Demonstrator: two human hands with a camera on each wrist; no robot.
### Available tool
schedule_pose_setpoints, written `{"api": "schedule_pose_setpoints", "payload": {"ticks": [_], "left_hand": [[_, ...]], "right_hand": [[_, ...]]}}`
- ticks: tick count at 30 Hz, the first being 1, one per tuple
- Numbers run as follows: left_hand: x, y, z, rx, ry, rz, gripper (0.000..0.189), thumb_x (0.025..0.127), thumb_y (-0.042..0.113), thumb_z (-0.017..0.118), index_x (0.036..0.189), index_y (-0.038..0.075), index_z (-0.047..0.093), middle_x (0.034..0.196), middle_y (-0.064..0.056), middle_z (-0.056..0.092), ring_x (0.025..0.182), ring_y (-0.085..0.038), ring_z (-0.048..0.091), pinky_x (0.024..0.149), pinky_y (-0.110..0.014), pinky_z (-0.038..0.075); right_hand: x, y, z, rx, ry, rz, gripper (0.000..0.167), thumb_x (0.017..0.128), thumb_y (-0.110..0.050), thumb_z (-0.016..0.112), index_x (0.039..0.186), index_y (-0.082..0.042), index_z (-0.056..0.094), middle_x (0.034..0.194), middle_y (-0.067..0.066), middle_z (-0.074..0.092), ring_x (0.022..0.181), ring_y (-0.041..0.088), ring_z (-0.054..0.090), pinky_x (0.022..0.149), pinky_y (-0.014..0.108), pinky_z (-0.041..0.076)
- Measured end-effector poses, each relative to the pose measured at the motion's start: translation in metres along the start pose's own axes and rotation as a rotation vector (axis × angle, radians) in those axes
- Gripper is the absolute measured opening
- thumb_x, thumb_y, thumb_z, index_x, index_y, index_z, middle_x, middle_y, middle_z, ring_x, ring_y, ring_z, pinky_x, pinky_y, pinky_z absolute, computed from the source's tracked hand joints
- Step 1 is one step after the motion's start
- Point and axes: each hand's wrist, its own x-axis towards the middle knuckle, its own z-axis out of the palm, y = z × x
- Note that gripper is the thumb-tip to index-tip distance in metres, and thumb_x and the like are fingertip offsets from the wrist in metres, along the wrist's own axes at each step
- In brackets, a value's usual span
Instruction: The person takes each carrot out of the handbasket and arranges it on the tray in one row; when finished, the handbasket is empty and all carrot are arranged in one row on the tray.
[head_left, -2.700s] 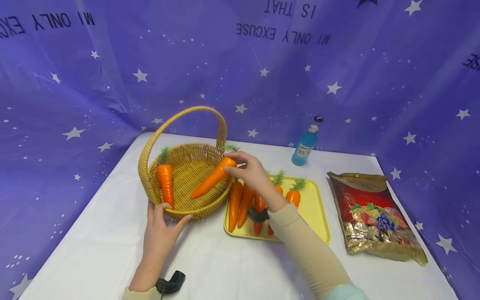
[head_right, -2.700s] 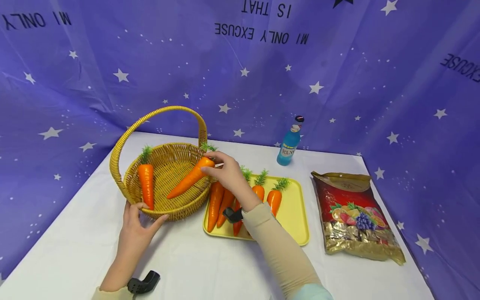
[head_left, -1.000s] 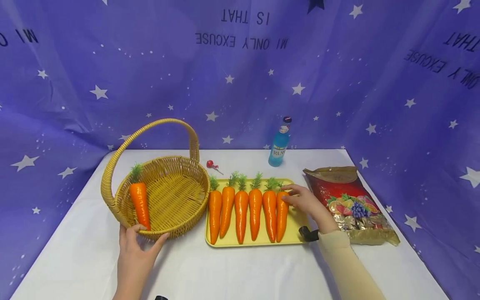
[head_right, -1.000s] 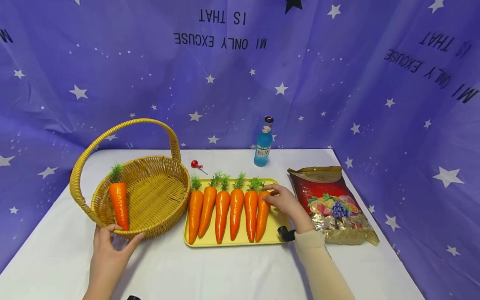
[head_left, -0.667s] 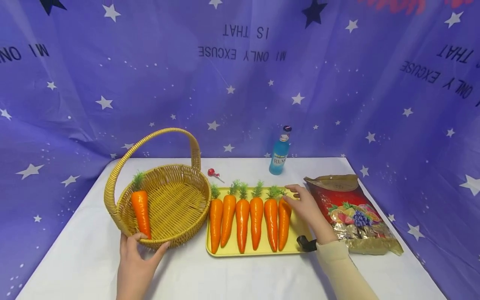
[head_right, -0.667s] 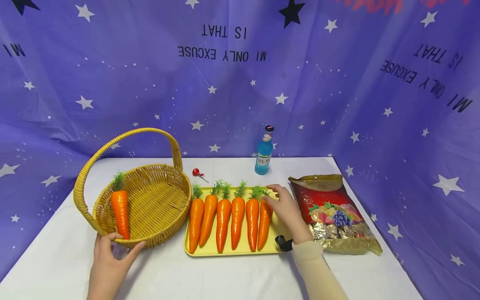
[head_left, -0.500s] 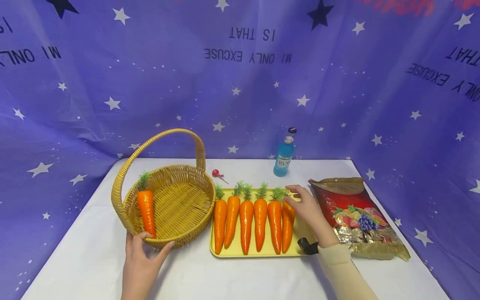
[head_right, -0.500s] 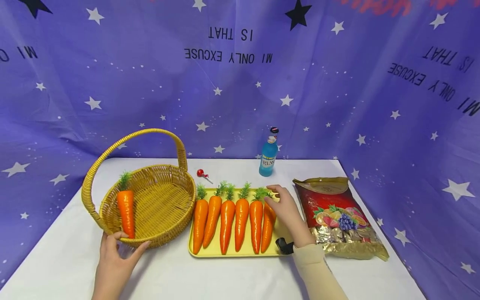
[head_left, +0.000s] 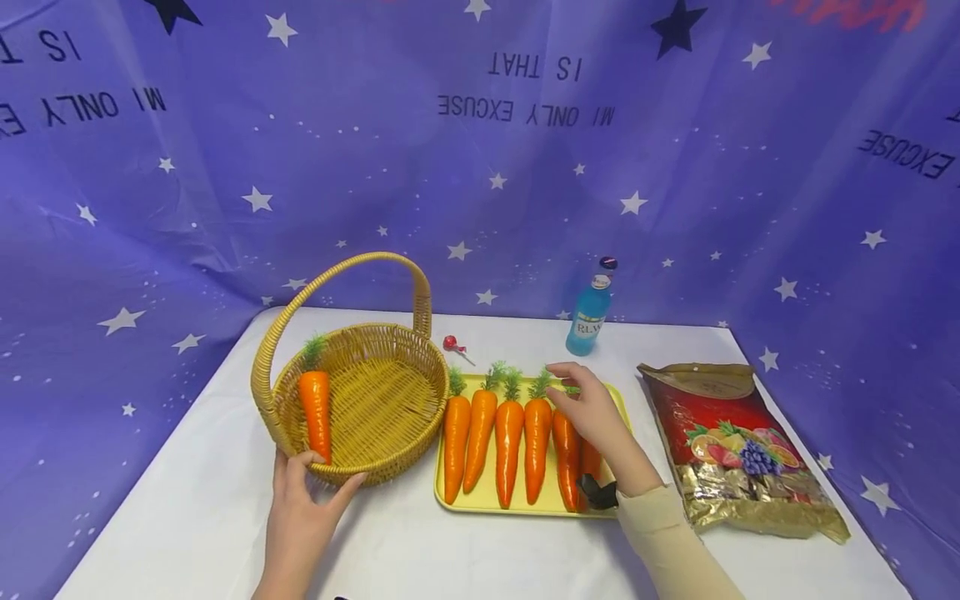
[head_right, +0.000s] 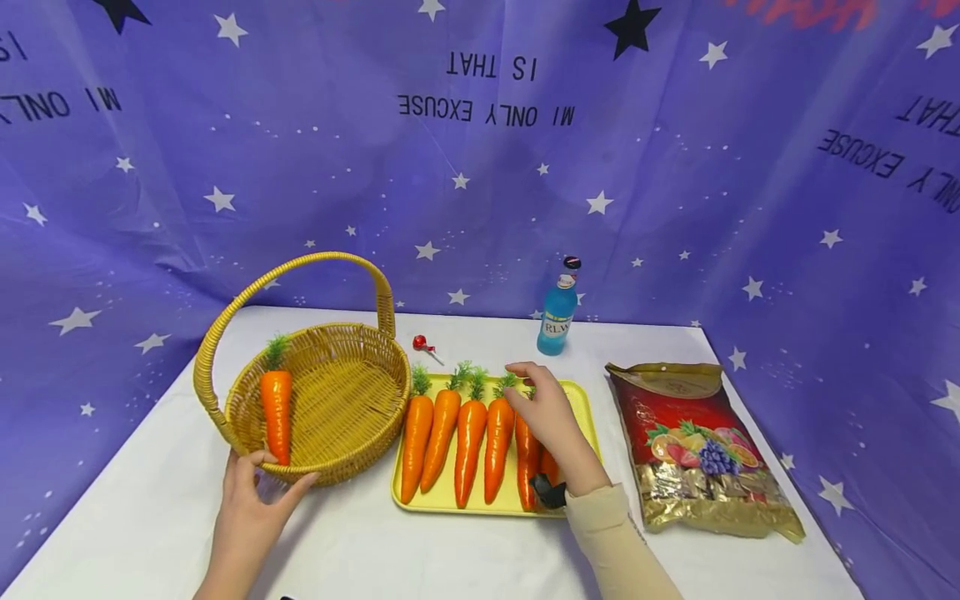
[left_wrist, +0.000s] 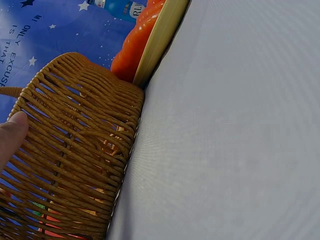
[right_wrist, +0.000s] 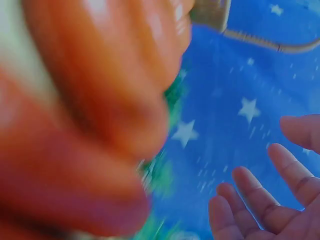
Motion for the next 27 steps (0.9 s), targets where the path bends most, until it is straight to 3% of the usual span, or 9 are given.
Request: {"api": "schedule_pose_setpoints", "payload": {"ticks": [9,18,27], "left_hand": [[0.001,0.001,0.001,0.019,-0.006,0.017,0.076,0.077,0.056,0.074,0.122,0.008,0.034,0.156,-0.028,-0.009,0.137,-0.055,0.012,0.103,-0.066,0.026],[0.0,0.001,0.0,-0.013,0.0,0.005,0.077,0.075,0.056,0.076,0.12,0.009,0.035,0.156,-0.026,-0.01,0.138,-0.053,0.01,0.102,-0.066,0.026],[0.0,0.001,0.001,-0.009,0.007,0.003,0.077,0.075,0.055,0.077,0.121,0.009,0.035,0.156,-0.026,-0.01,0.138,-0.053,0.009,0.103,-0.066,0.025]], "right_hand": [[0.015,-0.056,0.039,0.048,-0.126,-0.065,0.036,0.092,-0.019,0.067,0.127,-0.019,0.06,0.106,0.002,0.066,0.095,0.021,0.063,0.08,0.04,0.054],[0.04,-0.121,0.082,0.045,-0.276,-0.198,0.035,0.094,-0.022,0.064,0.129,-0.021,0.059,0.104,-0.002,0.065,0.091,0.015,0.062,0.075,0.032,0.052],[0.059,-0.16,0.117,0.02,-0.372,-0.211,0.039,0.094,-0.025,0.065,0.132,-0.024,0.057,0.101,-0.007,0.064,0.089,0.008,0.06,0.071,0.028,0.051]]}}
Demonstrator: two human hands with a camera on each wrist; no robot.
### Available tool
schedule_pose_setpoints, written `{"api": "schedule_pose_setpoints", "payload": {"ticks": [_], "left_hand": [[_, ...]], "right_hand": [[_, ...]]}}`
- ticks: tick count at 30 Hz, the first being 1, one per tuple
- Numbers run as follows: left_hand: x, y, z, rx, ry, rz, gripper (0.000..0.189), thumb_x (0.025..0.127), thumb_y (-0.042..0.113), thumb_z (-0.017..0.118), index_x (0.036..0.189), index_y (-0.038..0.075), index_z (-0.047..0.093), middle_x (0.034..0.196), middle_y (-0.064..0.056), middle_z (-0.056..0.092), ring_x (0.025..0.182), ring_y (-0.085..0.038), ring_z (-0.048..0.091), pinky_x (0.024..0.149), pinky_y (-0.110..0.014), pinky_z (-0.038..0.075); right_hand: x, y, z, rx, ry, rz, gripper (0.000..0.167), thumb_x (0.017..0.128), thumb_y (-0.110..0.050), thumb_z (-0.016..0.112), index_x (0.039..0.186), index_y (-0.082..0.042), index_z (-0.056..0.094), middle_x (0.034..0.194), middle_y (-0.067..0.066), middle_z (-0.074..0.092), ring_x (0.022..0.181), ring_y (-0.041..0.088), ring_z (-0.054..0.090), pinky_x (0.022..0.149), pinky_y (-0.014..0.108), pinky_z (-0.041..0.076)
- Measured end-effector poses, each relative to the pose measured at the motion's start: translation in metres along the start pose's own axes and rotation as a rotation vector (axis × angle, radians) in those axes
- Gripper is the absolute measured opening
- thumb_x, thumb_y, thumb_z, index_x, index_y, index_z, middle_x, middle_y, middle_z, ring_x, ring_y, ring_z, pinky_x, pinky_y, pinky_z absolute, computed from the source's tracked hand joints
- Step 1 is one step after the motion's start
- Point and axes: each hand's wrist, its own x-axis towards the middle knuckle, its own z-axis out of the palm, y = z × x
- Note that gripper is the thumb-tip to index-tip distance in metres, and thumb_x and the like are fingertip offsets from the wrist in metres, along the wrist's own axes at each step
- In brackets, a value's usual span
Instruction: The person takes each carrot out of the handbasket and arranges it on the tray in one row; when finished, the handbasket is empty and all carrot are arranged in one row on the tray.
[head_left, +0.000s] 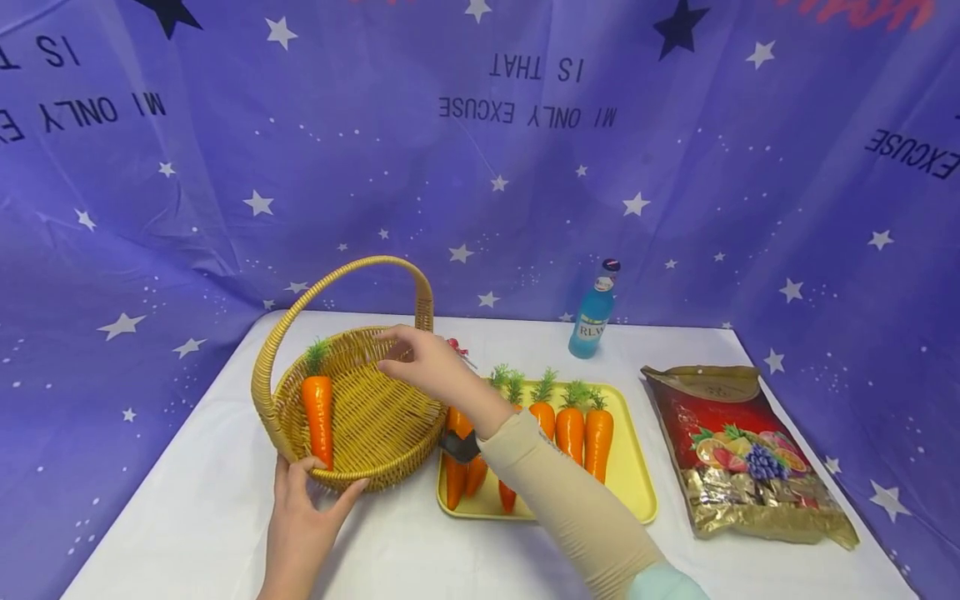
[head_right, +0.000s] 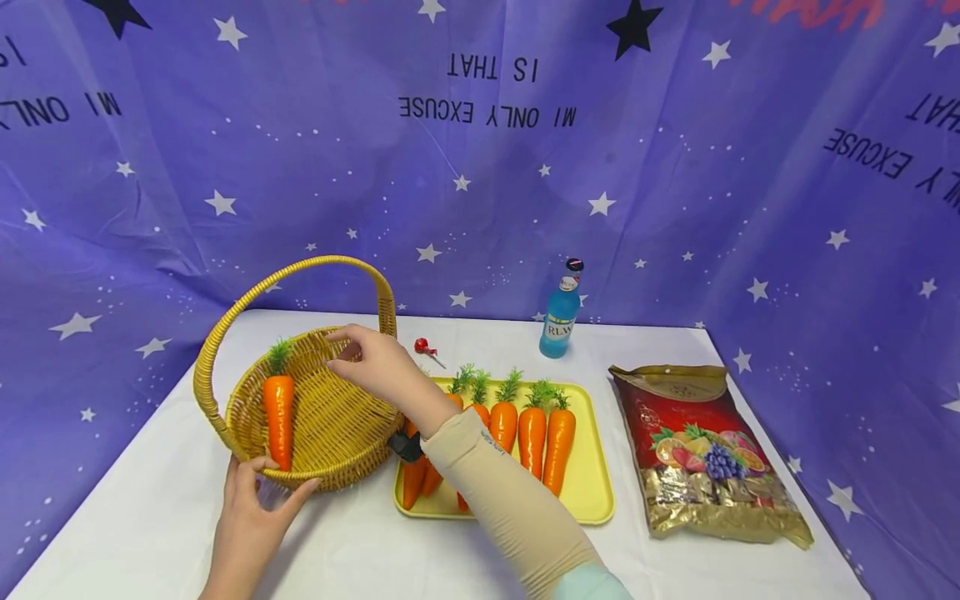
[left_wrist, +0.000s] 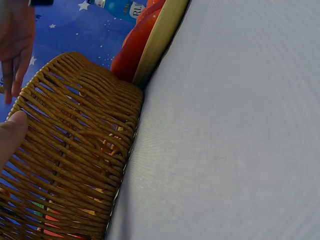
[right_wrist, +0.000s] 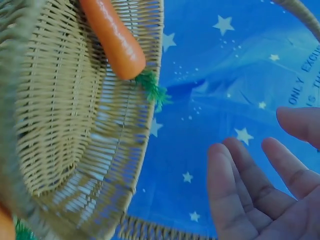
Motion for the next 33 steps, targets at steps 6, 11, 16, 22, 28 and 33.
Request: {"api": "schedule_pose_setpoints", "payload": {"ticks": [6,11,16,22,28,33], "left_hand": [[0.001,-0.001,-0.001,0.003,0.01,0.008,0.075,0.077,0.054,0.076,0.121,0.008,0.035,0.157,-0.025,-0.009,0.139,-0.052,0.009,0.103,-0.066,0.025],[0.003,0.0,-0.002,0.016,0.011,0.009,0.076,0.077,0.055,0.075,0.122,0.008,0.035,0.157,-0.025,-0.01,0.139,-0.052,0.01,0.103,-0.066,0.025],[0.003,0.001,0.0,0.018,0.011,0.021,0.074,0.077,0.053,0.076,0.121,0.009,0.036,0.156,-0.027,-0.007,0.138,-0.053,0.012,0.103,-0.065,0.025],[0.003,0.003,0.001,0.021,0.025,0.043,0.073,0.077,0.053,0.076,0.121,0.009,0.036,0.157,-0.026,-0.005,0.138,-0.052,0.015,0.103,-0.065,0.027],[0.001,-0.003,0.002,0.021,0.039,0.051,0.072,0.077,0.051,0.077,0.118,0.008,0.037,0.158,-0.024,-0.005,0.137,-0.052,0.018,0.102,-0.065,0.028],[0.001,-0.002,0.002,0.02,0.027,0.041,0.072,0.077,0.052,0.076,0.119,0.008,0.037,0.157,-0.027,-0.005,0.137,-0.053,0.016,0.102,-0.065,0.028]], "right_hand": [[0.031,-0.006,0.021,-0.08,-0.027,-0.012,0.039,0.093,-0.029,0.065,0.131,-0.024,0.058,0.099,-0.008,0.063,0.086,0.006,0.059,0.067,0.025,0.05],[0.054,-0.003,0.038,-0.085,-0.027,0.012,0.038,0.092,-0.022,0.067,0.129,-0.017,0.06,0.1,-0.004,0.064,0.085,0.007,0.058,0.066,0.025,0.049],[0.061,0.007,0.054,-0.087,-0.057,0.075,0.038,0.092,-0.021,0.067,0.128,-0.013,0.06,0.101,0.0,0.064,0.08,0.008,0.057,0.062,0.026,0.049],[0.065,0.013,0.068,-0.104,-0.07,0.098,0.038,0.09,-0.021,0.07,0.126,-0.016,0.061,0.099,-0.001,0.064,0.076,0.009,0.057,0.061,0.026,0.047],[0.069,0.01,0.083,-0.17,-0.131,0.089,0.039,0.09,-0.022,0.07,0.127,-0.018,0.061,0.121,0.0,0.064,0.084,0.008,0.06,0.068,0.023,0.047],[0.076,0.013,0.09,-0.209,-0.158,0.095,0.039,0.09,-0.023,0.07,0.127,-0.018,0.061,0.125,-0.003,0.062,0.079,0.006,0.059,0.067,0.021,0.047]]}}
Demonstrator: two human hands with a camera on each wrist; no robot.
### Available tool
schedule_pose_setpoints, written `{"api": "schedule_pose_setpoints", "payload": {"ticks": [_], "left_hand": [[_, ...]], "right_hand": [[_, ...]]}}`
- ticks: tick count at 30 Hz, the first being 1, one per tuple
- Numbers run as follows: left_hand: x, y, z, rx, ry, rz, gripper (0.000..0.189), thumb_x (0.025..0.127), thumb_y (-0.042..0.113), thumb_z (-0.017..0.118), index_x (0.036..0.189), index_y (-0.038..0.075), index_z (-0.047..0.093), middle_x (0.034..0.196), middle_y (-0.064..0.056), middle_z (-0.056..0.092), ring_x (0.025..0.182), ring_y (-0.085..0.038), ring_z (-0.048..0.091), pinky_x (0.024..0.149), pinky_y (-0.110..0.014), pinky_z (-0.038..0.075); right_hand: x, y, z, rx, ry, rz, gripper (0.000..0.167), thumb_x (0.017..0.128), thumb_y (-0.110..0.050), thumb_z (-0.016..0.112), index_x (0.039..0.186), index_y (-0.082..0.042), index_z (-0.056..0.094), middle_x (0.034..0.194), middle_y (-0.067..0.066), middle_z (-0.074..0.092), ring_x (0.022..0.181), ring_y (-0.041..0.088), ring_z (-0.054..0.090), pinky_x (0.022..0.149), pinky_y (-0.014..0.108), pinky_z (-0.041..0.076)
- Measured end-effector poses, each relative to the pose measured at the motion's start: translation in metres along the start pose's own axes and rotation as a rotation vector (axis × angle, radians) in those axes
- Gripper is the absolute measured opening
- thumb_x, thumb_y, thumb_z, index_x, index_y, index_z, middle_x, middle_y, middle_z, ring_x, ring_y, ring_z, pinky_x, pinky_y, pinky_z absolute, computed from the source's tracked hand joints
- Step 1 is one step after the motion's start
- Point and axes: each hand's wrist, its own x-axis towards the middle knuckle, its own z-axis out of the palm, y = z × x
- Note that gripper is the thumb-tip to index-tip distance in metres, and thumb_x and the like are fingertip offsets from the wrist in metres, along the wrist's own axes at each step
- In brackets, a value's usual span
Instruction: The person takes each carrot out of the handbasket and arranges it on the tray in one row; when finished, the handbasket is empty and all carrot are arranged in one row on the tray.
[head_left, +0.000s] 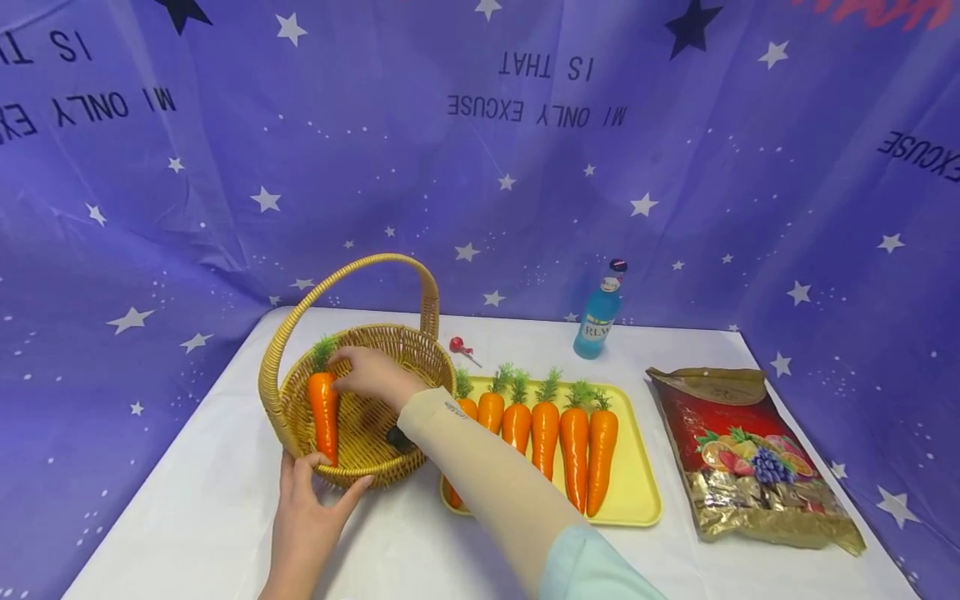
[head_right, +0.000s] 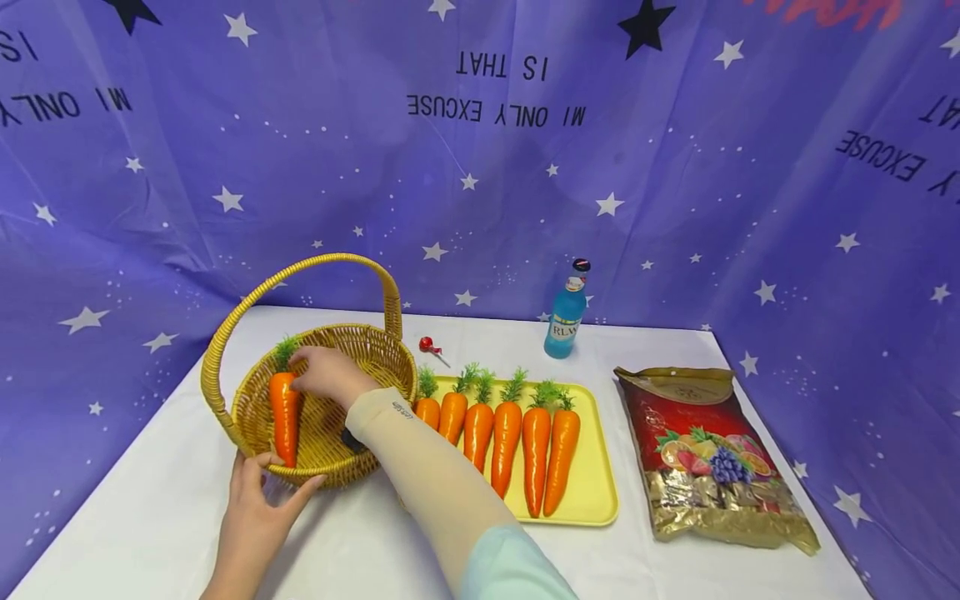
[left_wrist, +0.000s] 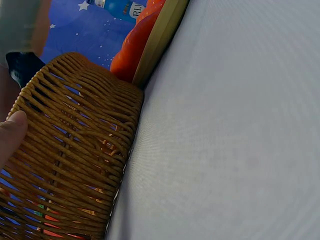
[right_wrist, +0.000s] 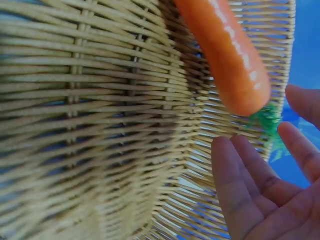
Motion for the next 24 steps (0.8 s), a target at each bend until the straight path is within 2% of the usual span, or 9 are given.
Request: {"api": "schedule_pose_setpoints", "payload": {"ticks": [4,6,11,13,18,21,24], "left_hand": [[0.0,0.0,0.0,0.002,-0.006,-0.007,0.073,0.077,0.052,0.076,0.119,0.008,0.037,0.156,-0.028,-0.004,0.137,-0.053,0.016,0.101,-0.065,0.028],[-0.001,0.0,0.0,0.004,-0.005,-0.009,0.073,0.077,0.052,0.077,0.119,0.008,0.037,0.156,-0.028,-0.004,0.137,-0.053,0.016,0.101,-0.065,0.028],[-0.001,0.0,-0.002,0.003,0.005,-0.01,0.073,0.078,0.052,0.076,0.121,0.008,0.036,0.157,-0.027,-0.004,0.137,-0.052,0.016,0.102,-0.065,0.028],[-0.002,0.0,-0.003,-0.001,0.012,-0.006,0.073,0.078,0.052,0.076,0.12,0.008,0.036,0.157,-0.025,-0.004,0.138,-0.051,0.015,0.101,-0.065,0.028],[0.002,0.002,-0.003,-0.006,0.032,0.021,0.071,0.077,0.051,0.077,0.117,0.009,0.038,0.158,-0.024,-0.003,0.139,-0.049,0.016,0.102,-0.065,0.029],[0.003,0.002,-0.001,-0.008,0.035,0.028,0.069,0.076,0.05,0.078,0.116,0.009,0.038,0.158,-0.024,-0.001,0.139,-0.049,0.016,0.102,-0.064,0.029],[0.001,0.0,0.001,-0.01,0.037,0.03,0.068,0.076,0.048,0.079,0.116,0.01,0.039,0.158,-0.023,-0.001,0.139,-0.048,0.016,0.103,-0.062,0.03]], "right_hand": [[0.003,0.007,0.007,0.067,-0.012,0.022,0.039,0.088,-0.024,0.072,0.126,-0.019,0.063,0.125,-0.003,0.062,0.089,0.009,0.06,0.071,0.024,0.047],[0.004,0.011,0.011,0.117,-0.024,0.038,0.04,0.087,-0.023,0.073,0.125,-0.02,0.063,0.125,-0.003,0.061,0.089,0.01,0.059,0.07,0.026,0.048],[0.005,0.013,0.018,0.244,-0.059,0.055,0.043,0.087,-0.019,0.073,0.128,-0.019,0.06,0.117,0.001,0.063,0.07,0.021,0.058,0.063,0.035,0.053],[0.007,0.012,0.02,0.275,-0.065,0.051,0.044,0.088,-0.018,0.072,0.13,-0.018,0.059,0.117,0.002,0.063,0.069,0.025,0.06,0.063,0.038,0.054],[0.011,0.011,0.021,0.282,-0.055,0.066,0.052,0.086,-0.022,0.074,0.134,-0.014,0.055,0.121,0.005,0.061,0.082,0.024,0.064,0.066,0.034,0.054],[0.011,0.012,0.023,0.273,-0.055,0.095,0.057,0.086,-0.026,0.074,0.136,-0.012,0.051,0.118,0.006,0.062,0.083,0.024,0.064,0.067,0.033,0.054],[0.009,0.014,0.026,0.268,-0.053,0.101,0.057,0.086,-0.029,0.074,0.136,-0.011,0.05,0.115,0.005,0.062,0.081,0.018,0.062,0.068,0.03,0.052]]}}
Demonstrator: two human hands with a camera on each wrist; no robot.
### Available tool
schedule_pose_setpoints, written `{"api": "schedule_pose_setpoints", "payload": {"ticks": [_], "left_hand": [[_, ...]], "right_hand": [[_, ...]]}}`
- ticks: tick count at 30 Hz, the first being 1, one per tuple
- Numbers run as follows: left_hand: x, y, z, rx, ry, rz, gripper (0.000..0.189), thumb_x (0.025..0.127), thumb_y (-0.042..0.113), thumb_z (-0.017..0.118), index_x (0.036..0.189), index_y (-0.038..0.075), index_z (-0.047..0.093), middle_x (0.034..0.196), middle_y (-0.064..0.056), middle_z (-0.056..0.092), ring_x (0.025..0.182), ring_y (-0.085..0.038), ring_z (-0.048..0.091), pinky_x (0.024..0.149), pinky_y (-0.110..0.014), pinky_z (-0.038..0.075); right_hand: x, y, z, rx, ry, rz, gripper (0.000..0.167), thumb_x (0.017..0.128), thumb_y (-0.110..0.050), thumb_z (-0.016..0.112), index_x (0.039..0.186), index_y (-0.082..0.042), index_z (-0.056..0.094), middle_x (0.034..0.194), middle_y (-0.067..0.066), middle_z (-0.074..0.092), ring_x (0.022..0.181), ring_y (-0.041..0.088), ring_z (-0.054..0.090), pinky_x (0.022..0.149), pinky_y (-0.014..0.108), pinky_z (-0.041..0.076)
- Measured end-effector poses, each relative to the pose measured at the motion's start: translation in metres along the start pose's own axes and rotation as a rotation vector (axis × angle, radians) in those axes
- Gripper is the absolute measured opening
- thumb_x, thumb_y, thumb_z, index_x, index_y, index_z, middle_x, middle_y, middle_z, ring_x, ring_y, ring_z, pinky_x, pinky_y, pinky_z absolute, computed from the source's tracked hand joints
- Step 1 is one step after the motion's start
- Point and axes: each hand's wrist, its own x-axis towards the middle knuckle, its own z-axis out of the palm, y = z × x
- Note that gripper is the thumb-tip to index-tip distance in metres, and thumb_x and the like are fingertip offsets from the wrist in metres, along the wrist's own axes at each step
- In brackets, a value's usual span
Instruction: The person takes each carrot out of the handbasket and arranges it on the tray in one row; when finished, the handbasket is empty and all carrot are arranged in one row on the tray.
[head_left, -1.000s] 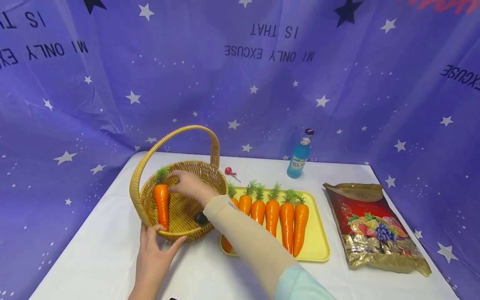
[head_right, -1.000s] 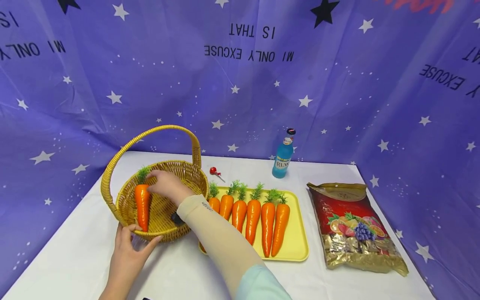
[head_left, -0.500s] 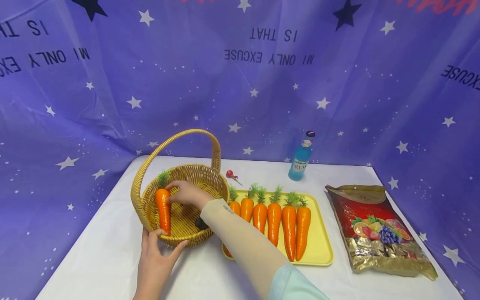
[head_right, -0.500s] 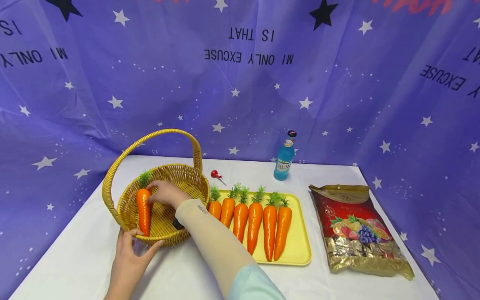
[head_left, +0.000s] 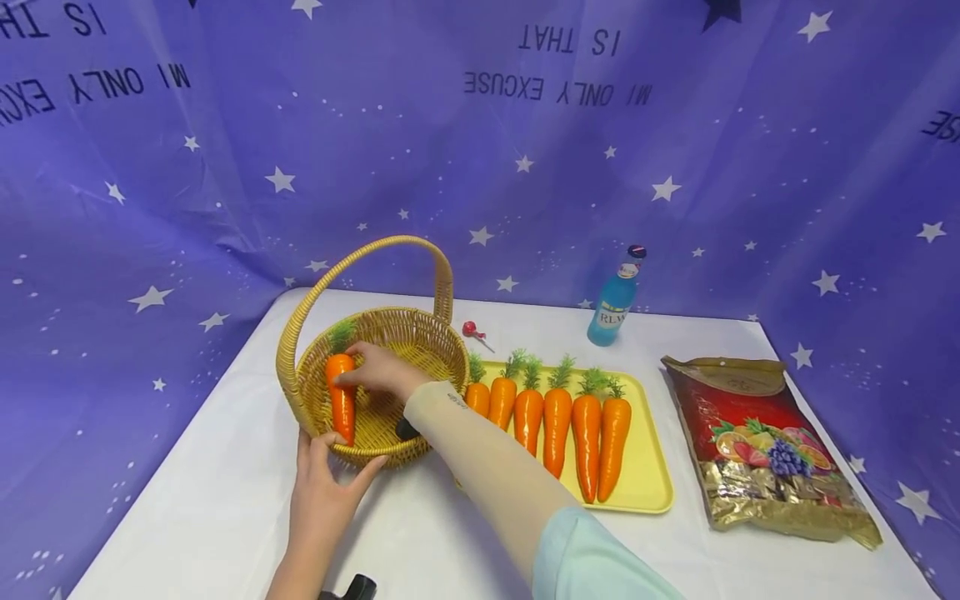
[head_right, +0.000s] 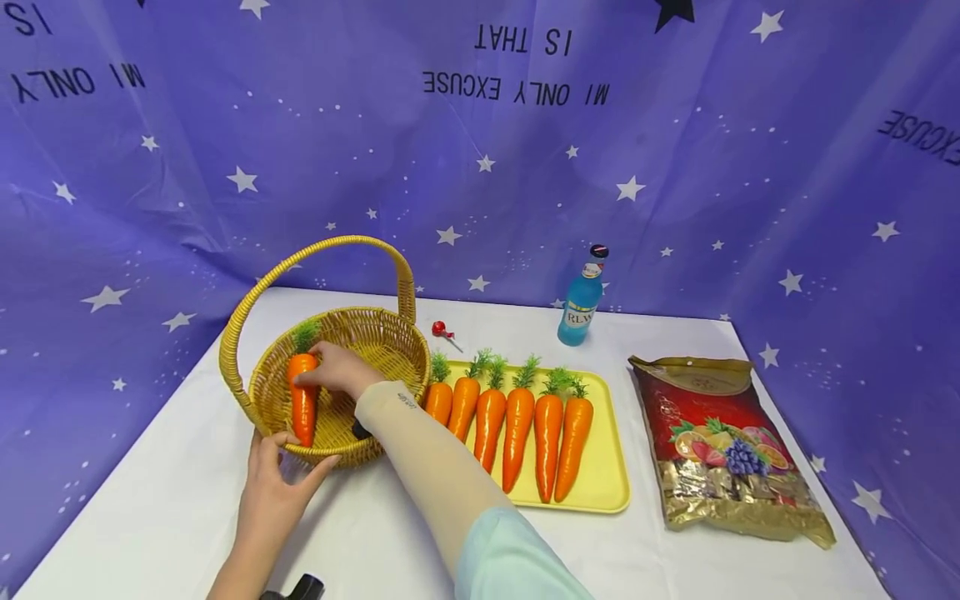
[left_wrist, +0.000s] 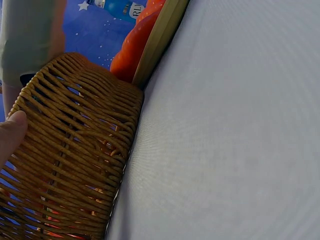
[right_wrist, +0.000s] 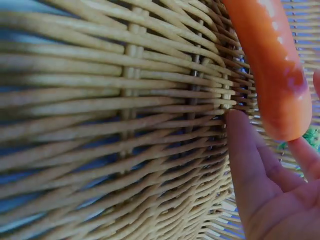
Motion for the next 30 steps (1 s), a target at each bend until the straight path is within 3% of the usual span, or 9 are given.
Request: {"api": "schedule_pose_setpoints", "payload": {"ticks": [4,8,12,17,25,30], "left_hand": [[0.001,0.001,0.002,-0.002,0.01,0.026,0.069,0.075,0.046,0.08,0.117,0.009,0.04,0.157,-0.025,0.002,0.139,-0.048,0.017,0.104,-0.061,0.029],[0.0,0.003,0.002,0.008,0.015,0.039,0.071,0.075,0.046,0.081,0.118,0.007,0.04,0.157,-0.027,0.003,0.138,-0.049,0.019,0.103,-0.062,0.03],[-0.001,0.004,0.001,0.016,0.008,0.032,0.071,0.076,0.047,0.08,0.119,0.007,0.04,0.156,-0.028,0.002,0.137,-0.051,0.02,0.102,-0.063,0.03],[-0.001,0.004,0.002,0.004,0.006,0.035,0.068,0.075,0.047,0.08,0.116,0.009,0.04,0.156,-0.028,0.002,0.137,-0.051,0.019,0.103,-0.063,0.03],[0.001,0.001,0.002,-0.009,0.0,0.033,0.067,0.076,0.047,0.08,0.114,0.009,0.04,0.157,-0.026,0.001,0.138,-0.05,0.017,0.103,-0.063,0.029],[0.0,0.0,-0.001,-0.006,-0.02,0.002,0.071,0.076,0.05,0.079,0.117,0.008,0.039,0.157,-0.025,-0.003,0.139,-0.05,0.015,0.104,-0.063,0.027]], "right_hand": [[-0.001,0.001,0.0,-0.021,0.036,-0.017,0.052,0.087,-0.031,0.073,0.13,-0.011,0.052,0.107,0.001,0.062,0.08,0.011,0.057,0.066,0.026,0.049],[-0.001,0.0,0.001,-0.007,0.072,-0.01,0.043,0.087,-0.03,0.073,0.12,-0.011,0.051,0.094,0.0,0.06,0.077,0.018,0.06,0.063,0.029,0.051],[0.0,-0.001,0.003,0.076,0.09,0.008,0.04,0.087,-0.025,0.074,0.116,-0.011,0.051,0.093,0.003,0.058,0.072,0.026,0.064,0.063,0.037,0.056],[0.001,0.001,0.0,0.207,0.108,0.019,0.039,0.085,-0.015,0.076,0.114,-0.008,0.052,0.1,0.009,0.058,0.07,0.025,0.066,0.065,0.04,0.058],[-0.002,-0.006,-0.028,0.313,0.154,-0.039,0.043,0.085,-0.012,0.075,0.121,-0.005,0.052,0.101,0.01,0.059,0.072,0.021,0.064,0.074,0.046,0.056],[-0.02,-0.007,-0.052,0.363,0.159,-0.079,0.046,0.086,-0.016,0.075,0.125,-0.008,0.053,0.097,0.009,0.063,0.081,0.016,0.065,0.075,0.036,0.056]]}}
